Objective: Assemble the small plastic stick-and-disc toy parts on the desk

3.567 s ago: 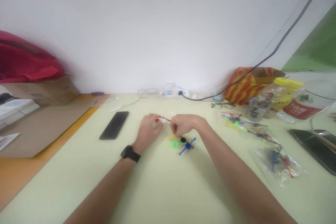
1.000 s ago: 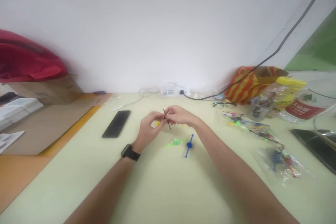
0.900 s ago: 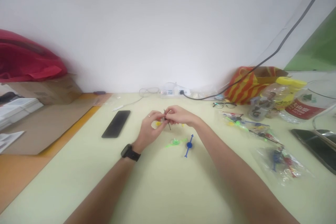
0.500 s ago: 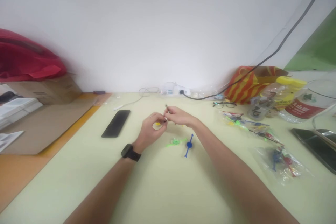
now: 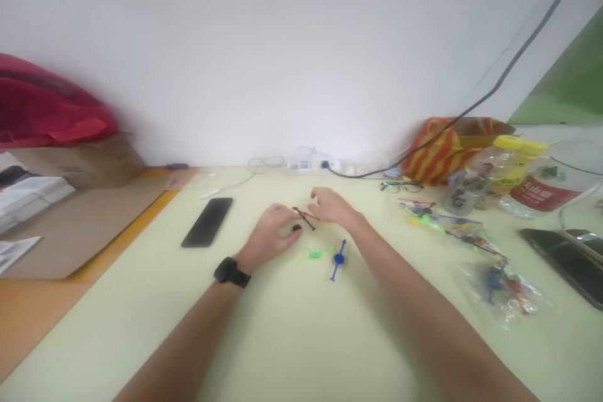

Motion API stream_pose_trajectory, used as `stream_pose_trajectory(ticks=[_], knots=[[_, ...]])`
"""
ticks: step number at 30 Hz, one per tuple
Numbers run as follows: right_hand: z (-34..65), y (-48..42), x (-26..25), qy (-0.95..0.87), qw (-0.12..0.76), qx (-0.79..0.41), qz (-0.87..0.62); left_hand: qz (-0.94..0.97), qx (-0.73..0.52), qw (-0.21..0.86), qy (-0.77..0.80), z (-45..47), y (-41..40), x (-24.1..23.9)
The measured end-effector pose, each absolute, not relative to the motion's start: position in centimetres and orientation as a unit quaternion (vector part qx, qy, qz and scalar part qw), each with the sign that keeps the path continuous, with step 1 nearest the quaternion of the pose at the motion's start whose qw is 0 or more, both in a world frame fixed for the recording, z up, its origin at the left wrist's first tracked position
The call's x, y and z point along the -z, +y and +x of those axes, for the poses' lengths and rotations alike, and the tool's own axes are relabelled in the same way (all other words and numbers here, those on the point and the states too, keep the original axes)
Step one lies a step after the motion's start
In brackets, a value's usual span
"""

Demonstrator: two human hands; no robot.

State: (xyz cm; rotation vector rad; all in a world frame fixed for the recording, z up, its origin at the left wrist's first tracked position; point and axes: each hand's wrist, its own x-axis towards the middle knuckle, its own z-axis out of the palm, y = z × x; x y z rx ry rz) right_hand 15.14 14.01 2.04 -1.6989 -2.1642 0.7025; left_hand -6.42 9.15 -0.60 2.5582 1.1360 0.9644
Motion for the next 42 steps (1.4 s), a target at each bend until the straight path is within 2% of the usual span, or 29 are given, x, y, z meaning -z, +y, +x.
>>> stream_pose_trajectory(ticks=[5, 15, 28, 32, 38, 42], knots=[[15.1, 13.5, -1.6, -0.745, 0.115, -0.188, -0.63, 0.865, -0.315, 0.06, 0.385, -6.9, 9.8, 1.0], [13.0, 12.6, -1.5, -0.8, 0.096, -0.174, -0.567, 0.863, -0.321, 0.066, 0.383, -6.9, 10.1, 1.4], [13.3, 11.8, -3.7, -0.791, 0.02, -0.167, -0.589, 0.859, -0.319, 0.076, 0.392, -6.9, 10.2, 1.6], [13.9, 11.2, -5.6, -0.836, -0.048, -0.214, -0.503, 0.854, -0.324, 0.082, 0.4, -7.0, 10.4, 1.8], [14.1, 10.3, -7.3, -0.856, -0.208, -0.287, -0.377, 0.849, -0.325, 0.089, 0.407, -7.4, 10.4, 1.9], [13.7, 9.9, -7.3, -0.847, -0.203, -0.307, -0.383, 0.847, -0.322, 0.088, 0.414, -8.0, 10.4, 1.5]])
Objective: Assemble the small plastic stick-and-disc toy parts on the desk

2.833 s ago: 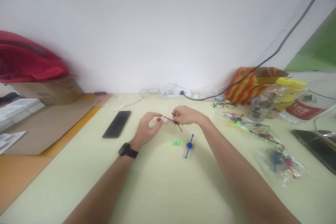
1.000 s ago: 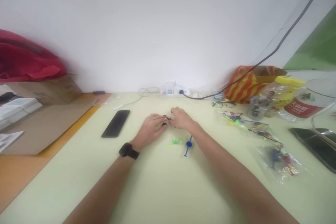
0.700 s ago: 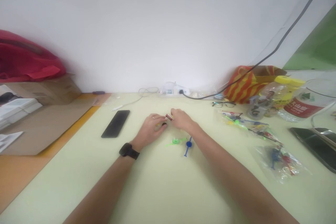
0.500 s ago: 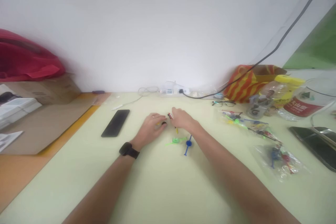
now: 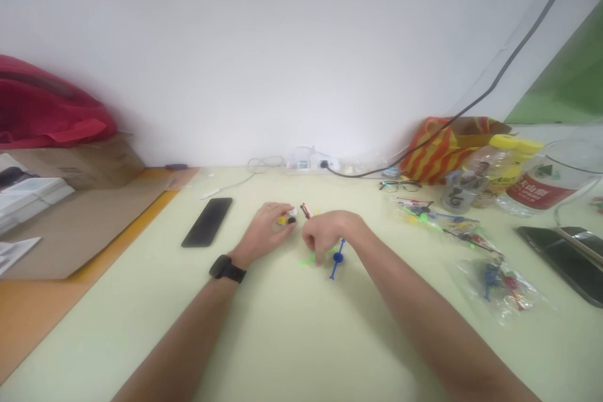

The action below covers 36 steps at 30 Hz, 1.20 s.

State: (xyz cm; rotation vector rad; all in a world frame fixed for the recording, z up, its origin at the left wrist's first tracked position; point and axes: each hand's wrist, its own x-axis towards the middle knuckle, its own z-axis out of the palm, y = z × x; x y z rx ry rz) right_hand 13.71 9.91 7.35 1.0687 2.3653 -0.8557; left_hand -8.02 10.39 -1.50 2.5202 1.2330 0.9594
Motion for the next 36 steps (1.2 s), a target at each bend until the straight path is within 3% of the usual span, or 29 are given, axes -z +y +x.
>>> stream_pose_trajectory(ticks=[10, 22, 29, 33, 36], knots=[[13.4, 9.7, -6.5, 0.859, 0.15, 0.303, 0.384, 0.834, -0.33, 0.132, 0.423, -8.9, 11.3, 1.6], [17.5, 11.7, -7.0, 0.816, -0.034, 0.393, 0.422, 0.791, -0.34, 0.237, 0.45, -10.0, 11.6, 1.8], [16.8, 12.3, -5.8, 0.784, -0.164, 0.437, 0.409, 0.769, -0.403, 0.149, 0.474, -9.1, 10.8, 0.7], [15.8, 12.5, -5.0, 0.71, -0.243, 0.557, 0.356, 0.738, -0.483, 0.092, 0.462, -7.8, 9.7, -1.0], [14.9, 12.2, -4.5, 0.663, -0.296, 0.592, 0.351, 0.707, -0.526, 0.135, 0.453, -6.8, 8.8, -1.3]])
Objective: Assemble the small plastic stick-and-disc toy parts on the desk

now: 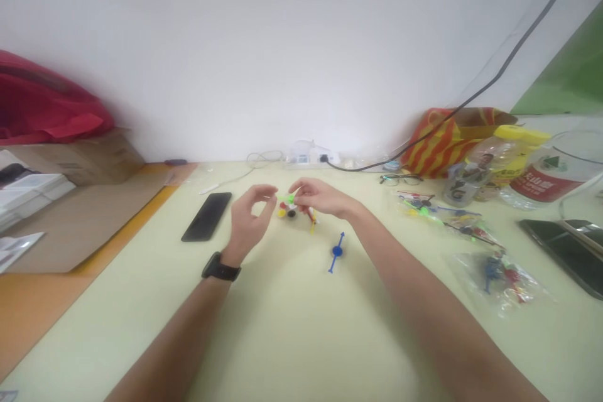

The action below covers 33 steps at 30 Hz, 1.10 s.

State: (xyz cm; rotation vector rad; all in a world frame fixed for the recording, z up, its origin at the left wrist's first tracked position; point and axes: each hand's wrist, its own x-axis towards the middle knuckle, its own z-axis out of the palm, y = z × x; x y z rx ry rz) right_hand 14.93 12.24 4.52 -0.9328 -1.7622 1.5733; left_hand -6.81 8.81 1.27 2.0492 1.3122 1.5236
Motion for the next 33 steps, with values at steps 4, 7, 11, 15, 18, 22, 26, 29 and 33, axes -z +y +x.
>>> stream_pose_trajectory(ticks=[4, 7, 11, 15, 18, 22, 26, 29, 33], knots=[[13.3, 11.5, -3.9, -0.626, 0.336, -0.596, -0.373, 0.734, -0.483, 0.221, 0.424, -6.2, 7.5, 0.0], [12.1, 11.1, -3.4, -0.598, 0.326, -0.618, -0.392, 0.708, -0.506, 0.249, 0.425, -6.5, 7.1, 1.1], [11.7, 11.0, -3.1, -0.629, 0.297, -0.628, -0.348, 0.676, -0.534, 0.274, 0.428, -7.4, 7.6, 1.9], [12.1, 10.9, -3.3, -0.712, 0.251, -0.561, -0.338, 0.662, -0.535, 0.319, 0.417, -7.9, 7.8, 1.9], [12.4, 10.7, -3.7, -0.729, 0.246, -0.521, -0.371, 0.675, -0.516, 0.331, 0.41, -7.6, 7.6, 1.7], [12.7, 10.8, -3.8, -0.727, 0.246, -0.499, -0.402, 0.708, -0.498, 0.298, 0.403, -7.0, 7.1, 1.3], [13.0, 11.1, -3.2, -0.731, 0.223, -0.53, -0.368, 0.743, -0.466, 0.26, 0.405, -7.0, 6.8, 1.0], [13.1, 11.0, -3.0, -0.738, 0.216, -0.542, -0.34, 0.76, -0.449, 0.229, 0.411, -7.2, 6.7, 1.0], [13.2, 10.7, -3.4, -0.751, 0.205, -0.519, -0.352, 0.759, -0.448, 0.247, 0.402, -7.4, 6.5, 1.1]])
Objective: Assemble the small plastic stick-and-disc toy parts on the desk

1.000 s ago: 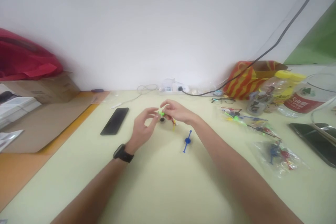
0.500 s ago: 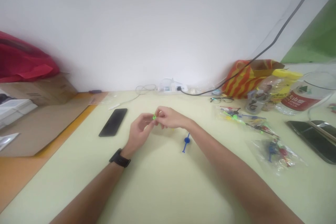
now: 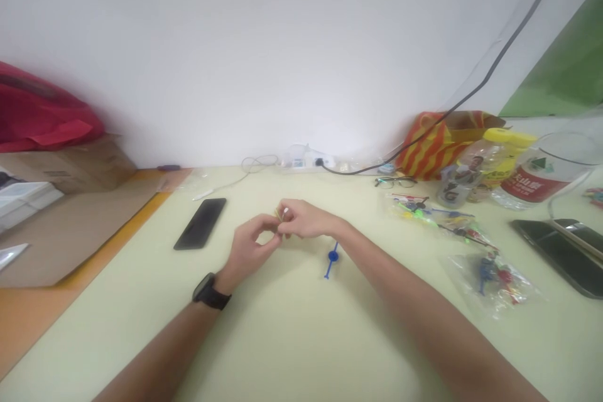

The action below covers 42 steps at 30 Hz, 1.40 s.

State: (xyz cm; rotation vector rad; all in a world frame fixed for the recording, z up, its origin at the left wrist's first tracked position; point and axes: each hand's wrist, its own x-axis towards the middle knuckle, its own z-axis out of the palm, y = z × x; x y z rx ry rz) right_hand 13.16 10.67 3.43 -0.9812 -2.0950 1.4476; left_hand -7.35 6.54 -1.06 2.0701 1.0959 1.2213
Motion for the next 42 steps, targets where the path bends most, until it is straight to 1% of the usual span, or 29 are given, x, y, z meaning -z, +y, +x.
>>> stream_pose_trajectory(ticks=[3, 9, 14, 17, 20, 22, 25, 27, 29, 33, 35, 38, 42], knots=[[13.2, 10.6, -3.7, -0.755, 0.2, -0.509, -0.362, 0.748, -0.452, 0.287, 0.392, -7.2, 6.5, 0.9], [13.0, 10.5, -3.5, -0.748, 0.188, -0.526, -0.358, 0.729, -0.457, 0.353, 0.368, -6.9, 6.4, 0.5], [13.3, 10.9, -3.4, -0.739, 0.261, -0.471, -0.406, 0.735, -0.465, 0.317, 0.378, -7.5, 6.7, 0.5], [14.5, 11.8, -3.7, -0.733, 0.256, -0.442, -0.449, 0.774, -0.443, 0.241, 0.384, -7.9, 6.9, 0.2], [15.9, 12.7, -3.9, -0.764, 0.21, -0.354, -0.497, 0.821, -0.388, 0.174, 0.381, -8.2, 7.1, 0.0], [16.6, 13.0, -4.0, -0.777, 0.182, -0.308, -0.517, 0.844, -0.341, 0.173, 0.376, -8.5, 7.2, 0.0], [17.7, 13.1, -4.6, -0.794, 0.134, -0.286, -0.52, 0.857, -0.301, 0.175, 0.38, -9.1, 7.5, 0.2], [18.6, 12.9, -5.4, -0.811, 0.092, -0.287, -0.501, 0.859, -0.291, 0.163, 0.387, -9.8, 7.8, 0.3], [19.5, 12.7, -6.3, -0.831, 0.035, -0.313, -0.459, 0.862, -0.278, 0.153, 0.396, -10.4, 8.1, 0.2], [19.8, 12.4, -7.1, -0.836, -0.143, -0.39, -0.359, 0.86, -0.273, 0.125, 0.412, -11.0, 8.6, -0.1], [19.2, 12.3, -6.9, -0.828, -0.202, -0.39, -0.349, 0.856, -0.283, 0.109, 0.418, -11.0, 8.7, -0.2], [17.9, 12.0, -6.2, -0.826, -0.235, -0.378, -0.345, 0.847, -0.298, 0.099, 0.43, -10.7, 8.6, -0.2], [17.1, 11.8, -5.8, -0.826, -0.223, -0.377, -0.354, 0.839, -0.311, 0.095, 0.436, -10.7, 8.5, 0.0]])
